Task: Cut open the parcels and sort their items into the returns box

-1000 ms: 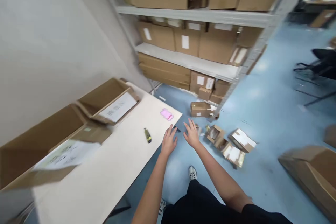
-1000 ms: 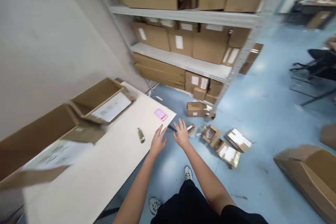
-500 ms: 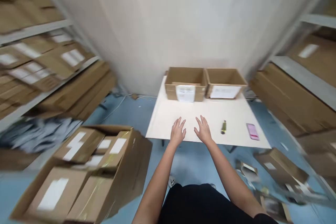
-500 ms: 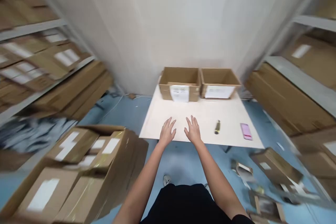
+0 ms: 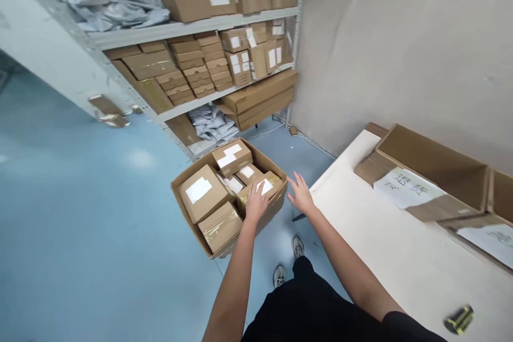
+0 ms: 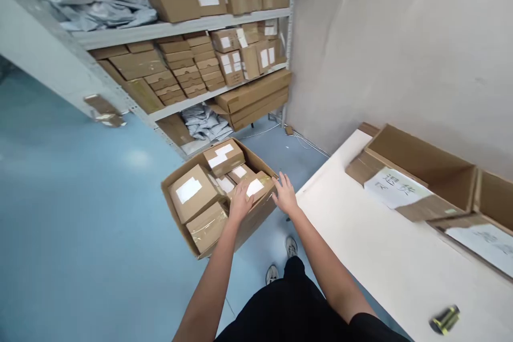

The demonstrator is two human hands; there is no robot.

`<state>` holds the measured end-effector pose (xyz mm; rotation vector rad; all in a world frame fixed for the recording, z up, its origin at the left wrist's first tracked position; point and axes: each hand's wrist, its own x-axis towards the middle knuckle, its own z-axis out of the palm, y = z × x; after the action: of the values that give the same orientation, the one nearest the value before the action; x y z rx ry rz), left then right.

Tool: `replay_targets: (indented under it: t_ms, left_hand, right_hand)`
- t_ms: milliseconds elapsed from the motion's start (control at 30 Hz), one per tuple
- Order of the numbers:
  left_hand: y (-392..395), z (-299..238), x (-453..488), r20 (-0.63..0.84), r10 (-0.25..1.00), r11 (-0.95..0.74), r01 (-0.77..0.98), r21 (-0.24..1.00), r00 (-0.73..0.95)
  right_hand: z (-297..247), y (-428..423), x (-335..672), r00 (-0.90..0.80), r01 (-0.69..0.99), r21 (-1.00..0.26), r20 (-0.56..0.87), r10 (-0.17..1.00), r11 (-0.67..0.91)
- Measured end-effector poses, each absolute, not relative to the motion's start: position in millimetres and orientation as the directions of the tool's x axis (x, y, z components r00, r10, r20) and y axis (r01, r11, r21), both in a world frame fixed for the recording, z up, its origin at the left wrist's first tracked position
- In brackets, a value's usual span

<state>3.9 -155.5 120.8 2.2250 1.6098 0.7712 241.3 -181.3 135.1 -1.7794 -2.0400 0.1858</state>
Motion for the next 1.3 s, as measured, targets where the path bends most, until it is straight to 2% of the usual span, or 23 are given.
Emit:
replay_targets:
  t_ms: [133, 233, 400, 633, 800, 867, 1000, 1100, 1300]
  left_hand:
    - [-145.2, 76.5, -20.7, 0.128, 0.984, -0.172, 0.840, 0.514, 0.123]
    - [-134.3, 42.2, -22.2, -0.056, 0.997, -0.027, 0.891, 0.453, 0.059]
    - [-97.5, -5.2, -17.3, -0.399, 0.916, 0.142, 0.959, 0.246, -0.033]
    - [-48.6, -54.6, -15.9, -0.641, 0.756, 0.145, 0.989, -0.030, -0.130]
    - [-37.2, -74.5, -21.2, -0.691, 0.712, 0.109, 0.992, -0.071, -0.127]
    - [-31.2, -78.2, -25.1, -0.704, 0.701, 0.096, 0.994, -0.058, -0.109]
    - [-15.8, -82.0, -30.6, -0.721, 0.689, 0.072, 0.997, -0.026, -0.068]
    - [-9.2, -82.7, -33.9, -0.749, 0.658, 0.069, 0.996, -0.047, -0.081]
    - [-26.7, -78.7, -42.4, -0.736, 0.666, 0.105, 0.992, -0.069, -0.122]
  right_hand:
    - [117.1, -133.3, 214.1, -0.207, 0.877, -0.402, 0.176, 0.962, 0.262]
    - [99.8, -98.3, 205.3, -0.281, 0.853, -0.419, 0.135, 0.950, 0.312]
    - [61.2, -38.1, 202.7, -0.385, 0.835, -0.423, 0.010, 0.923, 0.353]
    - [-11.9, 30.7, 199.2, -0.622, 0.744, -0.424, -0.155, 0.767, 0.517]
    - [-62.9, 64.2, 196.6, -0.650, 0.758, -0.402, -0.524, 0.550, 0.514]
    - [-79.8, 72.9, 195.7, -0.648, 0.750, -0.390, -0.595, 0.475, 0.534]
    - [-105.2, 83.2, 193.3, -0.648, 0.726, -0.371, -0.649, 0.399, 0.579]
    - [-114.8, 91.0, 190.5, -0.623, 0.733, -0.347, -0.688, 0.372, 0.585]
    - [-116.3, 106.9, 177.2, -0.713, 0.639, -0.399, -0.627, 0.313, 0.657]
